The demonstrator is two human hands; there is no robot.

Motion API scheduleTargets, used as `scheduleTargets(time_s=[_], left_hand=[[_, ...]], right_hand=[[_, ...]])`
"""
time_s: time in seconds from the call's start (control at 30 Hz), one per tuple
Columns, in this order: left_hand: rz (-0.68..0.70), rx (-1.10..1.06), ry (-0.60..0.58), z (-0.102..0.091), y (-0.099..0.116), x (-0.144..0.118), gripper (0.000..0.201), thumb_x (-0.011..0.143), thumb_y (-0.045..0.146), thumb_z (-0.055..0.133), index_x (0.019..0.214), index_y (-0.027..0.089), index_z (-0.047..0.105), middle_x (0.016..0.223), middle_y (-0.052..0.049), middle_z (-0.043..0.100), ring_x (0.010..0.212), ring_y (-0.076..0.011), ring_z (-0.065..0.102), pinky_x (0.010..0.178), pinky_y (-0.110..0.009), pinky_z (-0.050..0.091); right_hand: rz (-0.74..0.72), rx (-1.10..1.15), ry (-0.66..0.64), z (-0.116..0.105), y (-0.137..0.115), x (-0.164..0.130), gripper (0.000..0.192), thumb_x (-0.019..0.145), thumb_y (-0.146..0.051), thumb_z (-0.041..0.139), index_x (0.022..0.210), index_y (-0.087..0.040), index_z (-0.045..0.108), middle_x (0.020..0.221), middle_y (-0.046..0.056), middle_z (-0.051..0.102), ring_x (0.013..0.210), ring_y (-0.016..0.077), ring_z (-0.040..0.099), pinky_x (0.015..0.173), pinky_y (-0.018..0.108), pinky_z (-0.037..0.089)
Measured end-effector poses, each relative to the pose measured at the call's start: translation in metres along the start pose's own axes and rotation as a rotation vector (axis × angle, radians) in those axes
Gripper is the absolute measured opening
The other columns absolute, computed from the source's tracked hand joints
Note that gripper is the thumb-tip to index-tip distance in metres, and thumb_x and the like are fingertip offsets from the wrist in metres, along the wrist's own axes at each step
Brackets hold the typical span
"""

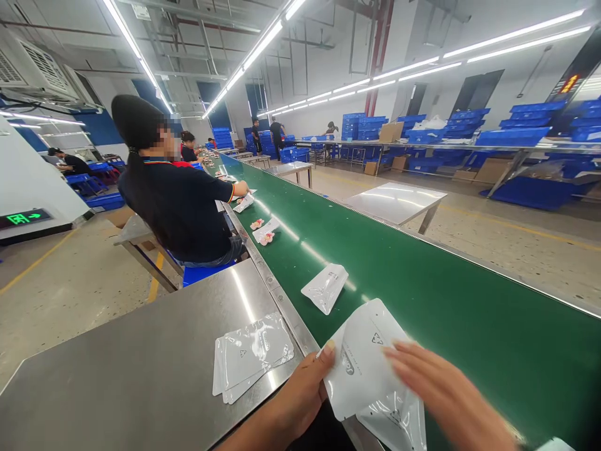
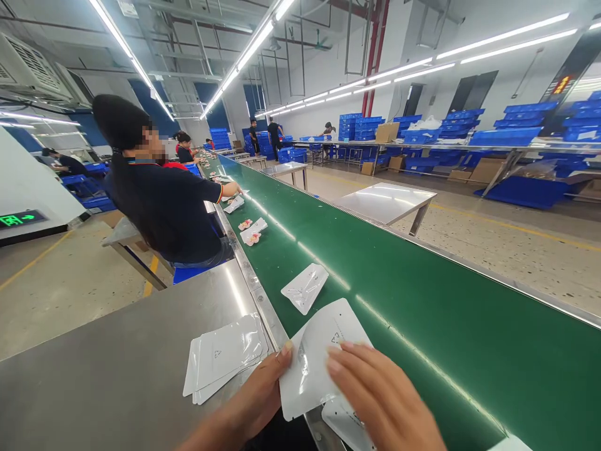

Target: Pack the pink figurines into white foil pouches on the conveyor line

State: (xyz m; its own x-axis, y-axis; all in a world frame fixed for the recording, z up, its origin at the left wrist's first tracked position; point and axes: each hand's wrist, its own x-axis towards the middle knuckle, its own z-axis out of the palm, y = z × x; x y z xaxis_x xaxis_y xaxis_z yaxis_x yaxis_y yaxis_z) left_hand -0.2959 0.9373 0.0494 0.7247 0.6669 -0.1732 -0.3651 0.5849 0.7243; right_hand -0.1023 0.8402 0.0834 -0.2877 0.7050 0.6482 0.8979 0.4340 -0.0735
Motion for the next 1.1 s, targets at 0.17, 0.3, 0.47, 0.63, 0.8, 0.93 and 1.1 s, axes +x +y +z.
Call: scheduleTargets(time_s=[0.17,0.3,0.47,0.63,0.8,0.93,1.1], left_hand=[[-0.036,-0.102,-0.017,0.004,-0.014,0.001,0.047,0.088,0.044,0.047,0.114,0.008,0.060,0.104,-0.017,0.064,0.105,-0.0275,0.055,0.097,-0.038,0.035],[-0.022,-0.042,-0.077,0.002,-0.023,0.003,0.051,0.086,0.050,0.045,0.113,0.009,0.061,0.102,-0.016,0.064,0.100,-0.0268,0.058,0.095,-0.038,0.036],[0.145,0.362,-0.082,-0.022,0.004,0.009,0.066,0.078,0.067,0.042,0.114,0.015,0.061,0.115,-0.016,0.059,0.112,-0.0321,0.049,0.094,-0.041,0.037],[0.172,0.371,-0.217,-0.033,0.031,0.005,0.080,0.063,0.064,0.065,0.128,0.019,0.049,0.128,-0.015,0.050,0.123,-0.0338,0.039,0.100,-0.043,0.029],[0.078,0.284,-0.161,-0.034,0.022,0.004,0.061,0.071,0.050,0.068,0.118,0.014,0.057,0.112,-0.016,0.061,0.106,-0.0320,0.054,0.089,-0.040,0.041],[0.101,0.256,0.068,-0.044,0.011,0.008,0.044,0.080,0.045,0.058,0.111,0.013,0.062,0.105,-0.013,0.065,0.097,-0.0269,0.058,0.083,-0.035,0.045],[0.129,0.212,0.142,-0.056,0.020,0.001,0.047,0.079,0.048,0.059,0.109,0.012,0.063,0.103,-0.014,0.066,0.096,-0.0285,0.059,0.081,-0.036,0.046]], right_hand=[[-0.234,-0.219,-0.101,0.034,-0.001,0.012,0.042,0.082,-0.025,0.054,0.124,-0.022,0.052,0.125,0.005,0.055,0.119,0.0255,0.048,0.110,0.046,0.023],[-0.225,-0.104,-0.055,0.035,0.003,0.002,0.040,0.082,-0.014,0.048,0.121,-0.021,0.054,0.117,0.003,0.061,0.109,0.0207,0.056,0.107,0.038,0.033],[0.344,0.217,-0.019,0.021,0.005,0.006,0.027,0.085,-0.025,0.047,0.106,-0.030,0.063,0.095,-0.001,0.069,0.078,0.0173,0.067,0.067,0.023,0.054],[0.892,0.643,-0.107,0.035,-0.010,0.032,0.034,0.084,-0.048,0.048,0.095,-0.023,0.068,0.076,0.002,0.067,0.067,0.0188,0.061,0.056,0.024,0.050],[0.936,0.928,-0.208,0.068,-0.018,0.047,0.042,0.083,-0.052,0.047,0.100,-0.018,0.066,0.076,0.002,0.063,0.069,0.0178,0.056,0.058,0.026,0.046],[0.925,1.002,-0.249,0.082,-0.018,0.047,0.042,0.085,-0.049,0.047,0.109,-0.018,0.060,0.086,0.003,0.063,0.077,0.0186,0.056,0.064,0.027,0.046],[0.859,1.062,-0.431,0.089,-0.018,0.045,0.037,0.083,-0.047,0.052,0.102,-0.018,0.062,0.093,0.004,0.066,0.087,0.0220,0.059,0.076,0.032,0.048]])
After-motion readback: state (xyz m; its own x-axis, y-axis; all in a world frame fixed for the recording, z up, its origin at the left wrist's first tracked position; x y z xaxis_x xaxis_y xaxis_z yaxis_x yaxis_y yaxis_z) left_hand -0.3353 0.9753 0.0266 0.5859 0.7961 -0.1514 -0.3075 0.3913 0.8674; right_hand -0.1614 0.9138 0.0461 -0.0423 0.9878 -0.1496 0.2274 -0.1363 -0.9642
